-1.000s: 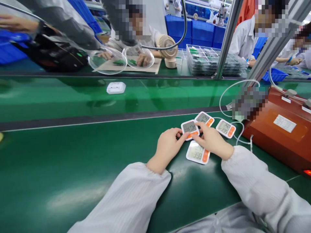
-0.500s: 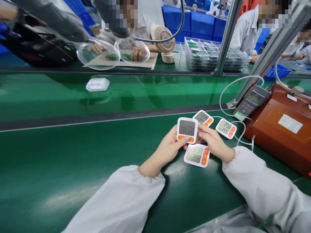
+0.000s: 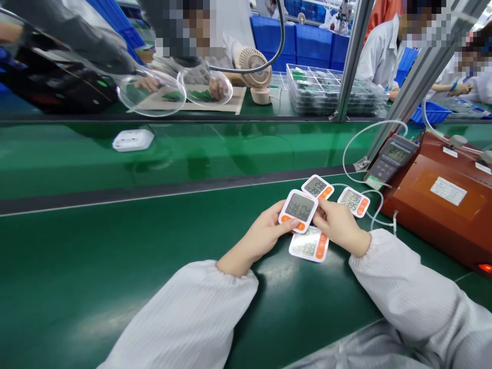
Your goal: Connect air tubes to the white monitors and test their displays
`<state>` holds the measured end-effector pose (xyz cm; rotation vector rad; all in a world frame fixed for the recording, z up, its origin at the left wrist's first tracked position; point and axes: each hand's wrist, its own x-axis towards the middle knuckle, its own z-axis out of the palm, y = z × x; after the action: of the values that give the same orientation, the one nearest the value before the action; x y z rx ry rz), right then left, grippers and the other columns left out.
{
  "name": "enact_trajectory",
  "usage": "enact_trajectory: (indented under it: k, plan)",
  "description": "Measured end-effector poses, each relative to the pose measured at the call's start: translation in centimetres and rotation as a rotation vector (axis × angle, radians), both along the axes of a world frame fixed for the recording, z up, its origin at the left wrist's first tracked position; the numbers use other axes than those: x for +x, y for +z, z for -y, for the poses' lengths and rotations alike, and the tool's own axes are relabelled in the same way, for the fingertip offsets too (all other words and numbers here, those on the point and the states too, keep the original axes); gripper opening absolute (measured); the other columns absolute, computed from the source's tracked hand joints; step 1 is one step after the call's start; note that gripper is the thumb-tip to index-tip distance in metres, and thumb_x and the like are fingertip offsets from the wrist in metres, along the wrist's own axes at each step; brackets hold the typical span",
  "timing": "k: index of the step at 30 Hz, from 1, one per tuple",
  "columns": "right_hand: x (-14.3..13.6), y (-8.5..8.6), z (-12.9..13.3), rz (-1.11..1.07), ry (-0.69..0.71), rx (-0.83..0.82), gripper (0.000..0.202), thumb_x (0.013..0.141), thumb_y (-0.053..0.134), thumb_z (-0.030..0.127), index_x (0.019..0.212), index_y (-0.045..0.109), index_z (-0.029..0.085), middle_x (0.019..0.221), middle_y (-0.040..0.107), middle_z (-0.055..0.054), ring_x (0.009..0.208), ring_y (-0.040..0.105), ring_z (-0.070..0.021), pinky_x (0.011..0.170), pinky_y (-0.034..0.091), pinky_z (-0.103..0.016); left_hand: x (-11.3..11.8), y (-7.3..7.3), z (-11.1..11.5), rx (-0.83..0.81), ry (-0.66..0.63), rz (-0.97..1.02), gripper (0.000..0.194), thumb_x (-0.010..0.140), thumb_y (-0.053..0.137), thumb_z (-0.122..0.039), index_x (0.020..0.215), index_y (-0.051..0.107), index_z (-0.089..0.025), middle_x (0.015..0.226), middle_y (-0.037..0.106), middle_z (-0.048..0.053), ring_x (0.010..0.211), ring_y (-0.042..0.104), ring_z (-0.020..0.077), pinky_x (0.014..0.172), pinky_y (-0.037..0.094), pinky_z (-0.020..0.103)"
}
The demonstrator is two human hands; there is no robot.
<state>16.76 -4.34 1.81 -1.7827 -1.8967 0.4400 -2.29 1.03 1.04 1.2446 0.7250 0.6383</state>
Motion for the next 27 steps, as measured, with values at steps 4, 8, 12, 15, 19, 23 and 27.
enact_trajectory:
  k: [4,8,12,15,19,23,27]
  plan:
    - [-0.1,0.4,0.2,0.02,0.054,0.01,0.021,0.095,0.055,0.021,0.115,0.06,0.019,0.086,0.072,-0.003,0.072,0.067,-0.0185,0.065,0.045,-0.028,0.0,-0.2,-0.2,-0.034,0.091,0.047,0.054,0.067,0.085,-0.037,0.111,0.059,-0.018,0.087,0.066,0.002,0.068,0.058,0.0146,0.064,0.048,0.027]
    - [0.2,0.6,0.4,-0.027,0.272,-0.046,0.034,0.097,0.06,0.032,0.129,0.056,0.02,0.091,0.073,-0.002,0.079,0.068,-0.0172,0.07,0.048,-0.027,-0.2,-0.3,-0.8,-0.052,0.25,0.102,0.049,0.068,0.082,-0.037,0.104,0.057,-0.017,0.079,0.062,-0.001,0.058,0.051,0.0093,0.056,0.042,0.023]
    - [0.6,0.9,0.5,0.107,0.478,-0.071,0.049,0.091,0.067,0.05,0.124,0.062,0.016,0.11,0.07,-0.011,0.101,0.066,-0.0258,0.084,0.049,-0.035,-0.5,-0.5,-1.2,-0.015,0.413,0.037,0.052,0.066,0.082,-0.038,0.104,0.055,-0.016,0.073,0.06,-0.003,0.055,0.05,0.0086,0.053,0.04,0.022]
    - [0.6,1.1,0.6,0.097,0.481,-0.135,0.061,0.085,0.072,0.055,0.13,0.06,0.015,0.112,0.069,-0.012,0.101,0.066,-0.0264,0.084,0.049,-0.035,-0.4,-0.4,-1.4,-0.012,0.502,-0.033,0.058,0.064,0.08,-0.039,0.11,0.055,-0.015,0.076,0.062,-0.002,0.057,0.052,0.0097,0.053,0.042,0.022]
    - [0.4,1.2,0.6,0.016,0.515,-0.225,0.048,0.078,0.079,0.054,0.104,0.068,0.017,0.091,0.067,-0.004,0.08,0.062,-0.0184,0.07,0.043,-0.028,-0.3,-0.2,-1.4,-0.046,0.513,-0.088,0.071,0.062,0.078,-0.043,0.122,0.054,-0.013,0.078,0.064,0.0,0.062,0.057,0.0114,0.058,0.046,0.023]
    - [0.2,1.4,0.7,-0.082,0.518,-0.205,0.038,0.078,0.08,0.05,0.082,0.06,0.018,0.077,0.056,0.002,0.068,0.051,-0.0123,0.062,0.035,-0.024,-0.8,-0.1,-1.6,0.072,0.442,-0.281,0.08,0.07,0.069,-0.049,0.139,0.046,-0.013,0.074,0.067,0.001,0.06,0.06,0.0157,0.06,0.047,0.027]
    - [-0.1,1.4,0.8,-0.275,0.346,-0.18,0.038,0.081,0.076,0.048,0.078,0.054,0.018,0.072,0.052,0.004,0.064,0.047,-0.0107,0.06,0.033,-0.023,-1.8,0.1,-1.7,0.401,0.5,-0.638,0.062,0.079,0.056,-0.057,0.124,0.062,-0.014,0.06,0.062,0.0,0.056,0.057,0.0188,0.058,0.041,0.03]
